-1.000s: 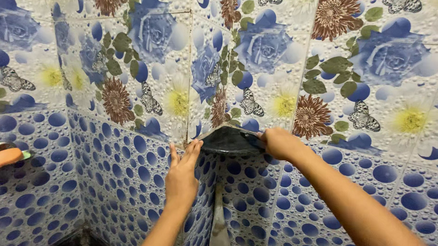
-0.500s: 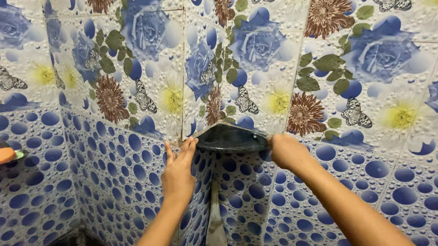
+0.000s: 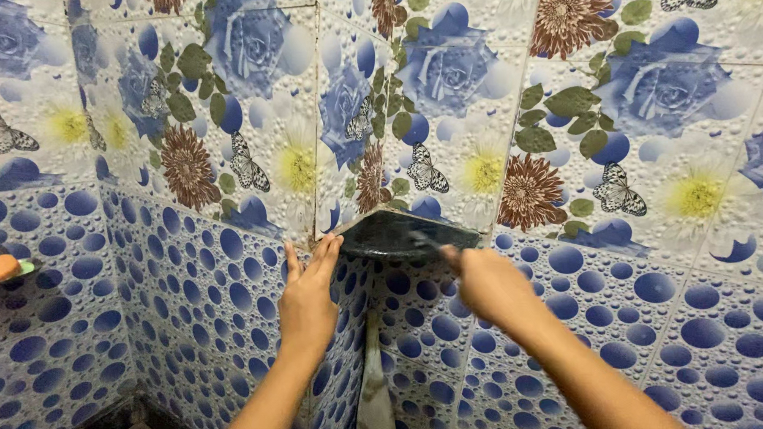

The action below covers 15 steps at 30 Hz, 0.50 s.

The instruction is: The person scrubs a small triangular corner shelf in a tiled bathroom using a toothbrush, then rinses the shelf with water from a green cup. The person also opens a blue soap dish and removes a bar of soap.

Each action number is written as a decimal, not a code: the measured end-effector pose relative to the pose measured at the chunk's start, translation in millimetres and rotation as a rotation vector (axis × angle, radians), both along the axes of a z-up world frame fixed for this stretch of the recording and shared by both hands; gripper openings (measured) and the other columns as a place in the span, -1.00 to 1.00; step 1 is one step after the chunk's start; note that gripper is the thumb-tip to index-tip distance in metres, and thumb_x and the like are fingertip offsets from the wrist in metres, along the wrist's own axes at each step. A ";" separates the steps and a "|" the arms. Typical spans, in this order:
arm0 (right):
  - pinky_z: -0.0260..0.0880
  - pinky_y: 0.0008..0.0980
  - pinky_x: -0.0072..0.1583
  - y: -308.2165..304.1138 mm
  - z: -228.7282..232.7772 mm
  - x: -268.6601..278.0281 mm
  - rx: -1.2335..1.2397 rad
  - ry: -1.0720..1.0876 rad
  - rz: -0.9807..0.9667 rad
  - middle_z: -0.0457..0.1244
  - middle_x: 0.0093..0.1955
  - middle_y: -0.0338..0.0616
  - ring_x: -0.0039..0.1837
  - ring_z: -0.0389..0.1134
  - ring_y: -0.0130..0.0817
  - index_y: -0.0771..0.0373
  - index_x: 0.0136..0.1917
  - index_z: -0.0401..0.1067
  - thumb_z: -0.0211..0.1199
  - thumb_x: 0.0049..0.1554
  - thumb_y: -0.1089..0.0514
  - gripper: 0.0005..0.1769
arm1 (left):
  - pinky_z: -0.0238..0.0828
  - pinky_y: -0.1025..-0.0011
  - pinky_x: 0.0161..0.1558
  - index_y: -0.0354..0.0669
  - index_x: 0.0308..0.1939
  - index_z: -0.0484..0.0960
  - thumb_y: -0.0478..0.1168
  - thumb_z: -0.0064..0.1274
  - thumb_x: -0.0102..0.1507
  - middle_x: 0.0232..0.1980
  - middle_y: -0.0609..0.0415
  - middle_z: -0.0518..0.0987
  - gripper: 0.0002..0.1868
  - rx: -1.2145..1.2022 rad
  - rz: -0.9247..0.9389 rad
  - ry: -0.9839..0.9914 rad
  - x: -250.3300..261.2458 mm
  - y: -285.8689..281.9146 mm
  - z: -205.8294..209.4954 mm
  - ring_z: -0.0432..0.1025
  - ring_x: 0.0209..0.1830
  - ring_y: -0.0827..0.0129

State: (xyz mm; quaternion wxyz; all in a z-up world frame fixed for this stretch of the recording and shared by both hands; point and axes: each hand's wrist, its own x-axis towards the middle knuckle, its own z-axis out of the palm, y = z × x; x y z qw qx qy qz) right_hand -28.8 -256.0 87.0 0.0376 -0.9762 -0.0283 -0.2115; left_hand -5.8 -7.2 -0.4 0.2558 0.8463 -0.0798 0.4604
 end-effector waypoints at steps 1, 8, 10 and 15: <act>0.45 0.06 0.04 -13.8 1.3 -0.1 0.019 0.006 -0.027 0.40 -0.11 0.20 -0.03 0.48 0.10 0.21 0.06 0.56 0.00 0.36 -0.02 -0.62 | 0.48 0.19 0.16 0.24 0.43 0.34 -0.65 -0.03 -0.04 0.51 0.39 0.30 0.00 -0.007 0.000 0.034 0.5 -0.2 0.2 -0.02 0.59 -0.16; 0.45 0.09 0.05 -29.1 -7.9 -3.1 0.063 -0.080 -0.050 0.40 -0.10 0.17 -0.03 0.48 0.09 0.11 0.12 0.57 0.09 0.18 0.18 -0.70 | 0.44 0.13 0.18 0.22 0.44 0.32 -0.64 -0.01 -0.06 0.52 0.36 0.28 0.01 0.015 -0.003 0.007 -0.7 0.1 1.0 -0.03 0.57 -0.21; 0.41 0.07 0.08 -10.0 -12.2 -8.3 0.122 -0.039 0.006 0.38 -0.13 0.24 -0.04 0.46 0.13 0.07 0.20 0.55 0.08 0.24 0.13 -0.68 | 0.47 0.16 0.14 0.25 0.49 0.30 -0.65 -0.03 -0.05 0.53 0.39 0.25 0.06 0.010 -0.007 0.060 -0.3 -1.3 1.5 -0.05 0.58 -0.19; 0.41 -0.11 -0.04 16.2 -18.3 -23.3 0.266 -0.029 0.233 0.35 -0.18 0.27 -0.17 0.42 0.14 -0.15 0.35 0.47 0.23 0.17 0.12 -0.53 | 0.49 0.16 0.14 0.22 0.45 0.31 -0.64 -0.02 -0.04 0.53 0.36 0.27 0.01 0.029 -0.001 -0.008 -1.5 1.0 -0.3 -0.04 0.58 -0.20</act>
